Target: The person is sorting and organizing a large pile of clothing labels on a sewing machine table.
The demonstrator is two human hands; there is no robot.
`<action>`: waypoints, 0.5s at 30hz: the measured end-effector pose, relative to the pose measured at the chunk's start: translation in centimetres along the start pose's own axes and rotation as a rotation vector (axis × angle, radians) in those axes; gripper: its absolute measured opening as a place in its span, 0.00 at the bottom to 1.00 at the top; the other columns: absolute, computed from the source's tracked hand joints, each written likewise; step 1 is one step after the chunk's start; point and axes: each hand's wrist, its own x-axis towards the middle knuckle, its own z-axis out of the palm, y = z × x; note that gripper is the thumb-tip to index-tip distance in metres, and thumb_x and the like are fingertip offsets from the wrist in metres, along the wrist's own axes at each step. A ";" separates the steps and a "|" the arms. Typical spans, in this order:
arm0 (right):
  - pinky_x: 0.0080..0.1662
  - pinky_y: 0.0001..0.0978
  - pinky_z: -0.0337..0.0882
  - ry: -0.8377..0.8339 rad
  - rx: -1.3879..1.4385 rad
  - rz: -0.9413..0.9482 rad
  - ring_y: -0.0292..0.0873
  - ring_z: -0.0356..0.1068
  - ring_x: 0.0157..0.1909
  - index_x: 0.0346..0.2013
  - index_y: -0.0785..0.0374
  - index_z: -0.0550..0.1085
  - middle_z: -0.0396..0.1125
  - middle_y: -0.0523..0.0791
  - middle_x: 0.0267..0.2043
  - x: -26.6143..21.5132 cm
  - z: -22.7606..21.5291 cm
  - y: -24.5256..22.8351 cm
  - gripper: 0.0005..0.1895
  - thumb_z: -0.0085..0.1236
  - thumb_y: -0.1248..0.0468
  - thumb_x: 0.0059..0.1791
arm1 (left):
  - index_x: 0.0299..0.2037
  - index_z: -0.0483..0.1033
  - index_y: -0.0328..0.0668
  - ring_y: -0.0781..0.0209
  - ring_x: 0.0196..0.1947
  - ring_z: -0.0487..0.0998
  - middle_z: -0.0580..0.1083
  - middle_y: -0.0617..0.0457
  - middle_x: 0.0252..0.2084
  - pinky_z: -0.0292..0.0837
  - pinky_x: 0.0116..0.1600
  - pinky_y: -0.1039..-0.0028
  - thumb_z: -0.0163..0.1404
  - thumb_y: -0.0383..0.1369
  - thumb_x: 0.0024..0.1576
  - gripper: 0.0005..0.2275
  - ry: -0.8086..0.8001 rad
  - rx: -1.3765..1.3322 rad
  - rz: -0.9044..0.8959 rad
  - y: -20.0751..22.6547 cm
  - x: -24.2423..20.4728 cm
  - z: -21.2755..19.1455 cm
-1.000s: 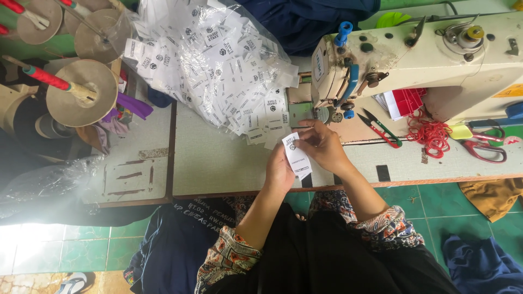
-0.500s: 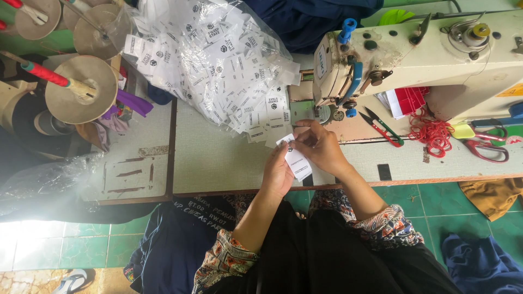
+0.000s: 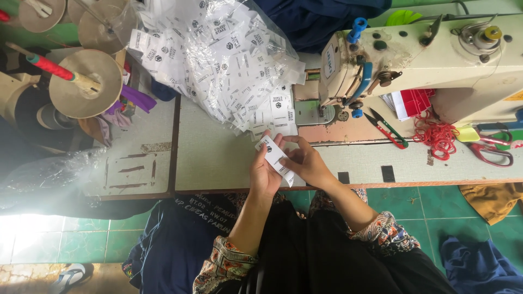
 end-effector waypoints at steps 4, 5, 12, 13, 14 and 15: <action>0.43 0.49 0.76 -0.034 -0.010 0.037 0.61 0.77 0.41 0.60 0.65 0.67 0.74 0.61 0.34 0.8 0.4 0.1 0.29 0.64 0.67 0.46 | 0.73 0.58 0.50 0.55 0.72 0.60 0.62 0.48 0.72 0.58 0.71 0.64 0.47 0.38 0.64 0.26 0.020 -0.071 -0.040 -0.1 1.0 -2.2; 0.42 0.51 0.77 -0.066 -0.050 0.020 0.61 0.77 0.40 0.58 0.65 0.69 0.74 0.61 0.34 1.2 0.3 -0.7 0.26 0.64 0.67 0.46 | 0.72 0.59 0.50 0.56 0.70 0.62 0.65 0.50 0.70 0.57 0.72 0.61 0.46 0.39 0.65 0.25 0.016 -0.047 -0.035 -0.1 1.7 -3.3; 0.40 0.42 0.75 0.325 -0.824 -0.261 0.55 0.75 0.39 0.37 0.62 0.79 0.74 0.53 0.33 10.5 -1.6 2.6 0.05 0.61 0.66 0.49 | 0.71 0.60 0.50 0.56 0.63 0.70 0.73 0.51 0.60 0.59 0.72 0.50 0.44 0.43 0.66 0.23 -0.068 0.024 -0.004 1.1 3.1 -5.3; 0.40 0.42 0.75 0.326 -0.823 -0.266 0.55 0.75 0.39 0.37 0.62 0.79 0.74 0.53 0.33 11.2 -1.5 3.0 0.05 0.61 0.66 0.49 | 0.71 0.60 0.50 0.56 0.63 0.70 0.73 0.51 0.60 0.59 0.72 0.50 0.44 0.43 0.66 0.23 -0.071 0.026 0.000 1.0 3.4 -5.8; 0.42 0.45 0.73 0.365 -0.934 -0.243 0.55 0.73 0.43 0.36 0.62 0.79 0.72 0.51 0.36 12.0 -1.3 3.3 0.09 0.65 0.60 0.46 | 0.71 0.60 0.50 0.58 0.60 0.72 0.73 0.52 0.58 0.61 0.72 0.51 0.44 0.43 0.66 0.23 -0.092 0.045 0.000 0.9 3.7 -6.3; 0.45 0.47 0.72 0.403 -1.045 -0.216 0.55 0.71 0.47 0.34 0.61 0.79 0.70 0.50 0.38 12.6 -1.2 3.7 0.14 0.68 0.54 0.44 | 0.71 0.60 0.51 0.60 0.57 0.74 0.74 0.54 0.56 0.63 0.71 0.51 0.43 0.44 0.66 0.23 -0.110 0.063 -0.001 0.8 3.9 -6.8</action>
